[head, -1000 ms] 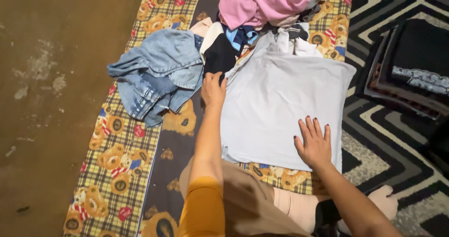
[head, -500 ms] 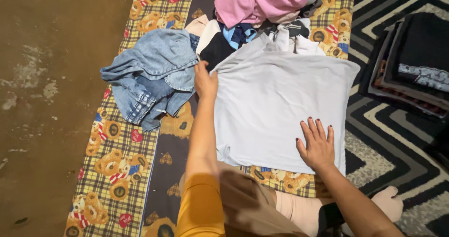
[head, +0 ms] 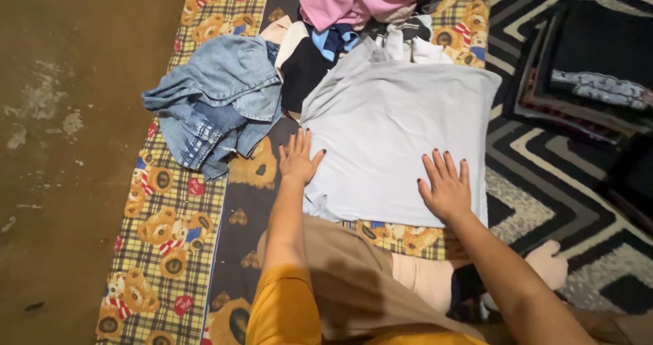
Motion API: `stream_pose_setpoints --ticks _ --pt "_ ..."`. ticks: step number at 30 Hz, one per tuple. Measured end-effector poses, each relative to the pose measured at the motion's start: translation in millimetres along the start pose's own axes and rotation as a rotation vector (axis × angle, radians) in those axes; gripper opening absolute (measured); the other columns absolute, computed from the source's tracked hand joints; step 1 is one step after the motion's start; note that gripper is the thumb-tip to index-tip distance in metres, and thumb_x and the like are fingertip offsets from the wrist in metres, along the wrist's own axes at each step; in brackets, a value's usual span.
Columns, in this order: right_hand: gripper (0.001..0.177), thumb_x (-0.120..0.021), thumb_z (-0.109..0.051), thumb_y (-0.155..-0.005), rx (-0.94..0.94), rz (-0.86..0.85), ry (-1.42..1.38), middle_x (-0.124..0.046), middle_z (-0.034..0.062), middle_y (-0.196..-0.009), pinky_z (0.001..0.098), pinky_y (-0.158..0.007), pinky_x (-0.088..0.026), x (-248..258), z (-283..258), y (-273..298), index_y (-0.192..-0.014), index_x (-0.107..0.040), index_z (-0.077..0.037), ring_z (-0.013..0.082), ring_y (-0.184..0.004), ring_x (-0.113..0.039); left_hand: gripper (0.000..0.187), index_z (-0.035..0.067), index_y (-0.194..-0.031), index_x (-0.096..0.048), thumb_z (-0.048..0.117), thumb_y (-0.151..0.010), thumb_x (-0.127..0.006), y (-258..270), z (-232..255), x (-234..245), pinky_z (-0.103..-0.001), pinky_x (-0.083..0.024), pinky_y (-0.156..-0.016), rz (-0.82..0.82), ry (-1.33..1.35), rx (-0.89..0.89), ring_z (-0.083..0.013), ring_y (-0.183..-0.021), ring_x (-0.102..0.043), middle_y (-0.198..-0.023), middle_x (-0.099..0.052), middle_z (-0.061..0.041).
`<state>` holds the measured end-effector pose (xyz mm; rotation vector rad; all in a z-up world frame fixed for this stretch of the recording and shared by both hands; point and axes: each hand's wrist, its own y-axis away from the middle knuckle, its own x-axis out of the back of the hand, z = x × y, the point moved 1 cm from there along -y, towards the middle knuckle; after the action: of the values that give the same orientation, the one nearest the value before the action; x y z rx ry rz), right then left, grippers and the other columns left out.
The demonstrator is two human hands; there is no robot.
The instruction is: The person folds a black graphic t-shirt, a light grey t-shirt, and a pair of light blue jeans on a patterned mat. Each item is smoothed, folded into a compact rectangle, and placed into a growing stack.
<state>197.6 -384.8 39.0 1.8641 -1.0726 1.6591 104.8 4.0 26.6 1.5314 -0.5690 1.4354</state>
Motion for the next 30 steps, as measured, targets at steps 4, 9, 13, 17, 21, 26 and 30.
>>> stream_pose_setpoints --ticks 4,9,13,17,21,26,30 --pt "0.067 -0.047 -0.047 -0.098 0.019 -0.051 -0.028 -0.033 0.0112 -0.166 0.06 -0.123 -0.012 -1.0 6.6 2.2 -0.159 -0.038 -0.02 0.0333 -0.154 -0.025 0.079 0.022 -0.164 -0.008 0.062 -0.101 -0.033 12.7 -2.5 -14.1 -0.061 0.0 -0.124 -0.06 -0.161 0.043 -0.0231 -0.158 0.001 -0.173 -0.003 0.002" --pt "0.067 -0.046 -0.051 -0.098 -0.015 -0.119 0.041 -0.029 0.0106 -0.167 0.0615 -0.12 -0.012 -1.2 22.3 22.0 -0.159 -0.036 -0.024 0.0382 -0.154 -0.02 0.077 0.019 -0.164 -0.014 0.055 -0.101 -0.039 46.8 -14.5 -15.0 -0.065 0.0 -0.122 -0.152 -0.169 0.032 -0.025 -0.159 0.002 -0.172 -0.007 0.001" --pt "0.068 -0.05 -0.046 -0.097 -0.035 -0.137 -0.064 -0.029 0.0143 -0.168 0.0587 -0.117 -0.023 1.0 43.9 46.9 -0.159 -0.037 -0.02 0.0407 -0.154 -0.021 0.061 0.017 -0.152 -0.047 0.043 -0.097 -0.053 85.3 -8.6 -4.1 -0.065 -0.011 -0.12 0.096 0.067 -0.175 -0.0325 -0.155 -0.017 -0.165 -0.034 -0.005" --pt "0.07 -0.06 -0.04 -0.096 0.122 -0.111 -0.312 -0.029 0.0189 -0.168 0.0525 -0.123 -0.028 12.7 71.4 71.1 -0.158 -0.04 -0.014 0.0462 -0.156 -0.02 0.054 0.013 -0.124 -0.072 0.046 -0.081 -0.079 105.2 0.8 -1.7 -0.045 -0.045 -0.11 0.106 0.38 -0.243 -0.0316 -0.129 -0.056 -0.127 -0.071 -0.007" --pt "0.069 -0.073 -0.046 -0.08 0.068 -0.18 -0.399 -0.04 0.0176 -0.16 0.0488 -0.114 -0.036 40.6 88.4 99.6 -0.138 -0.056 -0.014 0.0407 -0.145 -0.037 0.058 0.01 -0.115 -0.075 0.041 -0.068 -0.091 107.2 0.2 -9.5 -0.039 -0.056 -0.093 -0.033 0.463 -0.304 -0.0286 -0.104 -0.072 -0.112 -0.074 -0.013" --pt "0.049 -0.084 -0.05 -0.072 0.061 -0.302 -0.208 -0.064 0.0109 -0.112 0.0446 -0.1 -0.052 63.8 86.2 106.4 -0.1 -0.066 -0.014 0.0328 -0.115 -0.061 0.043 0.013 -0.095 -0.077 0.028 -0.058 -0.091 100.7 -13.8 -24.9 -0.041 -0.055 -0.086 -0.087 0.355 -0.135 -0.0279 -0.097 -0.071 -0.1 -0.076 -0.01" --pt "0.039 -0.081 -0.04 -0.078 0.102 -0.424 -0.278 -0.067 0.0088 -0.102 0.0422 -0.08 -0.056 58.9 85.3 101.7 -0.1 -0.065 -0.012 0.031 -0.094 -0.068 0.026 0.013 -0.086 -0.077 0.016 -0.062 -0.084 93.6 -32.2 -40.9 -0.04 -0.056 -0.083 -0.152 0.319 -0.027 -0.0286 -0.09 -0.072 -0.092 -0.075 -0.012"
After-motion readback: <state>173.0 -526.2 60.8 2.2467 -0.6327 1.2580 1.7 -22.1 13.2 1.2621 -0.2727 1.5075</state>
